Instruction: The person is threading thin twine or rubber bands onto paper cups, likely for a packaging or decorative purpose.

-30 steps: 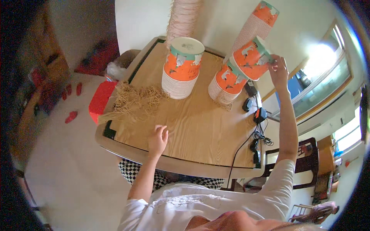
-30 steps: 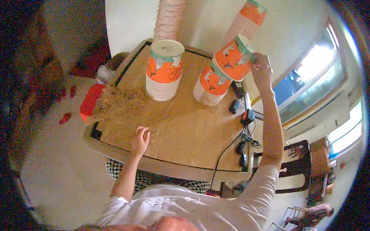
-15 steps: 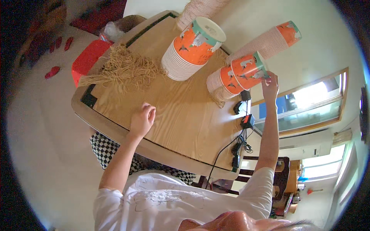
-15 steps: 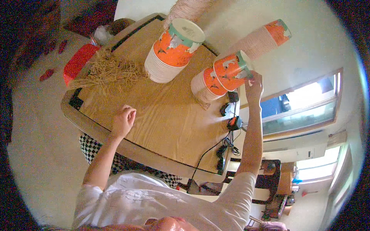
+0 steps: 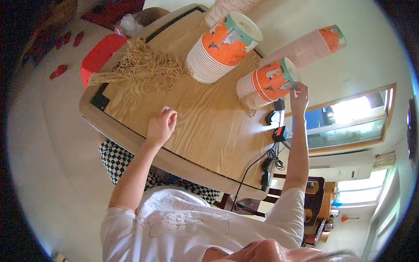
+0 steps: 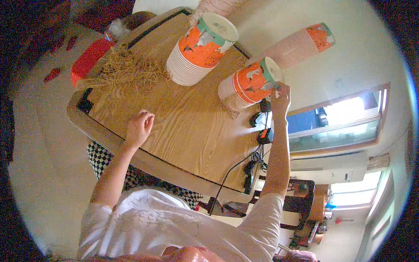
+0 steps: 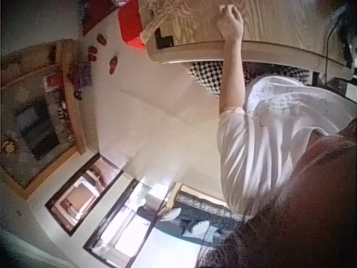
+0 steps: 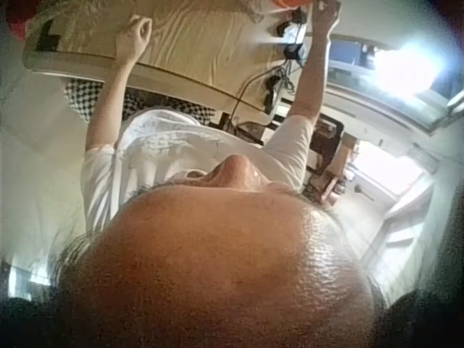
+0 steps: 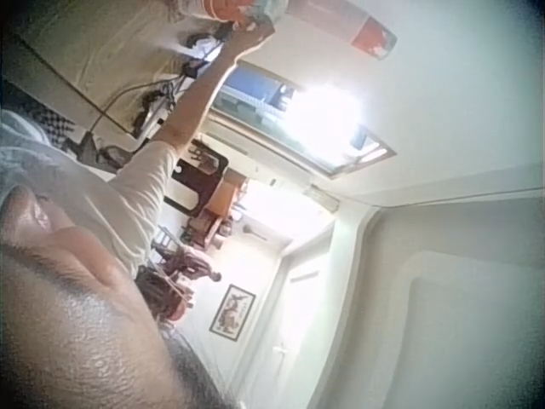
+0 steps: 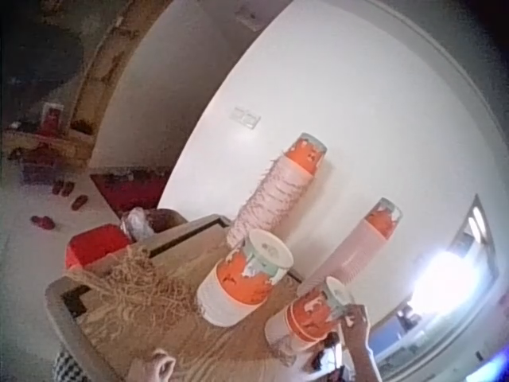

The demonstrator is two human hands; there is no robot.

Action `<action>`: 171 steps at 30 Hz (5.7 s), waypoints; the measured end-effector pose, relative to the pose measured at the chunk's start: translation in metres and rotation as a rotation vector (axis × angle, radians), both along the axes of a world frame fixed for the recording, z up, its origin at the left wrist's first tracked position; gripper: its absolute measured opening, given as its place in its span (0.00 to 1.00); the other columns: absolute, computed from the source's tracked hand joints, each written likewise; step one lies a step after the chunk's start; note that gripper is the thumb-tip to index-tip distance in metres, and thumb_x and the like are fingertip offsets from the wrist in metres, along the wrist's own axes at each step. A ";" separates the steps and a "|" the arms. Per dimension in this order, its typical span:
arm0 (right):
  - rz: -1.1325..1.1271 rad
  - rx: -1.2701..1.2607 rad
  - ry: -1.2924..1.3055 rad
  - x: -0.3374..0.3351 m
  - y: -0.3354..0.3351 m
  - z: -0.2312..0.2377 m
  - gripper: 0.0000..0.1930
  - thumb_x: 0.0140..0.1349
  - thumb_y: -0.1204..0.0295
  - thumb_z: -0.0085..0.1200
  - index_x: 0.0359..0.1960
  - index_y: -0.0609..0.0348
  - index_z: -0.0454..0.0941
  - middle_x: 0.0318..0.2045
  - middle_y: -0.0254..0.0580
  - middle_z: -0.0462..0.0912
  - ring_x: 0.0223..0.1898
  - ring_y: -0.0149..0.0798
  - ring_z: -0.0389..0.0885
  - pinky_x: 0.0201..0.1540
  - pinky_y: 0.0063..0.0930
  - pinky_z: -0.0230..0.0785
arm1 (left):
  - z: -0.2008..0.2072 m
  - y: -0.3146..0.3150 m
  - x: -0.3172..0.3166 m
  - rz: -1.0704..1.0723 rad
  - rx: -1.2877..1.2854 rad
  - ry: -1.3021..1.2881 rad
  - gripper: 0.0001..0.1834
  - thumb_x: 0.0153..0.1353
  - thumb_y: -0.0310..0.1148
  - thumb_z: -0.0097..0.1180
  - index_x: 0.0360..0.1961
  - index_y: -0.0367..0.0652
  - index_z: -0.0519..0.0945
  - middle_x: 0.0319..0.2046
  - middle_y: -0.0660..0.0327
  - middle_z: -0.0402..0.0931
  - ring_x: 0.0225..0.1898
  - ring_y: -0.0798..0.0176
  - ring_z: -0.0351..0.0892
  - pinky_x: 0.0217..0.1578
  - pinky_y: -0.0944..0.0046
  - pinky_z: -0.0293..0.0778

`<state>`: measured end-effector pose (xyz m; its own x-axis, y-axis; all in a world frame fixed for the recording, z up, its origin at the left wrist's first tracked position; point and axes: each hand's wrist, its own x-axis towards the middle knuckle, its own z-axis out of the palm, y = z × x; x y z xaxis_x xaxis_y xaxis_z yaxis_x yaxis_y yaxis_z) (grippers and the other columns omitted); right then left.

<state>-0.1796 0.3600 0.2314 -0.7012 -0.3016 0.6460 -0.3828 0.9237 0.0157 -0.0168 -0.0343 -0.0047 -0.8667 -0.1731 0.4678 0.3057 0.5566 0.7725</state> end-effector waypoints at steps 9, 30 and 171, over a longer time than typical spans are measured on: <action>-0.022 -0.035 0.005 0.003 -0.005 -0.007 0.13 0.53 0.79 0.52 0.42 0.57 0.72 0.37 0.44 0.74 0.36 0.42 0.76 0.40 0.33 0.71 | 0.002 -0.001 0.001 0.001 0.013 -0.043 0.03 0.56 0.30 0.54 0.29 0.44 0.74 0.28 0.60 0.74 0.20 0.55 0.77 0.19 0.58 0.73; -0.201 0.004 0.003 0.006 -0.030 -0.039 0.25 0.47 0.78 0.50 0.50 0.58 0.60 0.46 0.56 0.62 0.46 0.60 0.68 0.43 0.48 0.70 | 0.000 -0.001 0.004 0.021 -0.012 -0.050 0.03 0.51 0.29 0.58 0.27 0.45 0.75 0.27 0.61 0.73 0.25 0.55 0.76 0.27 0.58 0.73; -0.133 0.114 0.002 0.007 -0.026 -0.140 0.08 0.50 0.70 0.57 0.28 0.51 0.69 0.24 0.40 0.77 0.22 0.47 0.78 0.21 0.40 0.69 | 0.030 0.243 -0.234 -0.392 1.037 -0.693 0.13 0.49 0.39 0.57 0.20 0.39 0.78 0.15 0.61 0.73 0.16 0.65 0.70 0.17 0.63 0.64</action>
